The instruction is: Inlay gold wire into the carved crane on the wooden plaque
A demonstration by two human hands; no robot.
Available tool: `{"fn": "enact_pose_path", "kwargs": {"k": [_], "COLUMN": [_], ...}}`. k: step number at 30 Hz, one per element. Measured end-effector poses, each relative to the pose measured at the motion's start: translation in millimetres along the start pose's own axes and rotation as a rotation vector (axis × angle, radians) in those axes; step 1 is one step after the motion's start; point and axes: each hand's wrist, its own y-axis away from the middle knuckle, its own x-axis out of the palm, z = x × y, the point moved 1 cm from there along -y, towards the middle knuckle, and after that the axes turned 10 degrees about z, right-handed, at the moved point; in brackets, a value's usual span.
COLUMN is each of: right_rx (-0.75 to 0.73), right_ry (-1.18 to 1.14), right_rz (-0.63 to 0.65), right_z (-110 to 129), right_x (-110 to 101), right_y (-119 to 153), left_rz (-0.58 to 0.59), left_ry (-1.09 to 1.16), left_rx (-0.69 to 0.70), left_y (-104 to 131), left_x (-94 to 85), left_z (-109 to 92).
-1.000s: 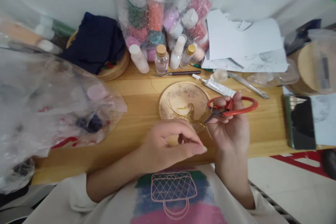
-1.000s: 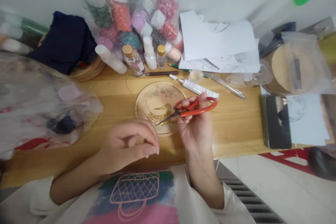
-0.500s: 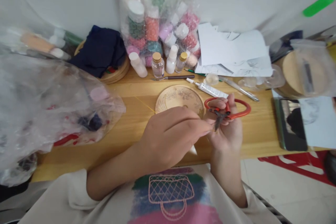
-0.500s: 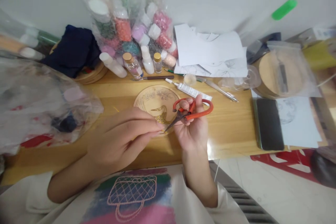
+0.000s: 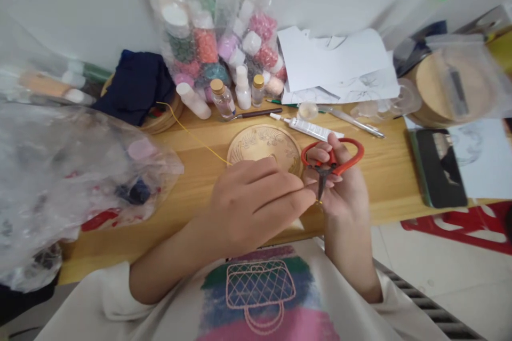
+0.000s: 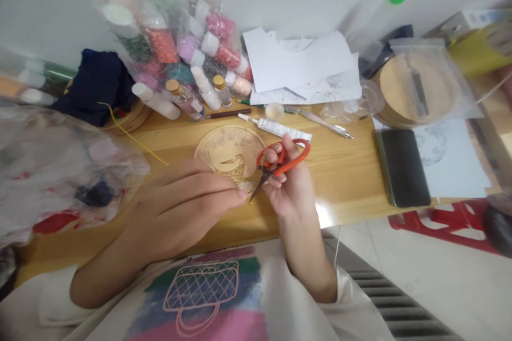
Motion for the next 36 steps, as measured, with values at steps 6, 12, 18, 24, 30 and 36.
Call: {"fn": "enact_pose_path", "kwargs": {"k": [6, 12, 18, 24, 30, 36], "right_rx": [0.027, -0.026, -0.078, -0.061, -0.111, -0.166], "right_ry": [0.106, 0.270, 0.395, 0.439, 0.482, 0.468], "right_rz": [-0.248, -0.432, -0.398, -0.384, -0.341, -0.324], "right_z": [1, 0, -1, -2, -3, -4], "right_x": [15, 29, 33, 37, 30, 27], "right_y": [-10, -19, -25, -29, -34, -35], "left_rz": [0.064, 0.034, 0.031, -0.017, -0.009, 0.016], "left_ry": [-0.141, -0.177, -0.155, -0.176, -0.161, -0.163], "left_rx": [0.027, 0.051, 0.031, 0.072, 0.065, 0.041], "left_y": [1, -1, 0, 2, 4, 8], "left_x": [0.5, 3.2, 4.0, 3.9, 3.9, 5.7], "left_z": [3, 7, 6, 10, 12, 12]}}
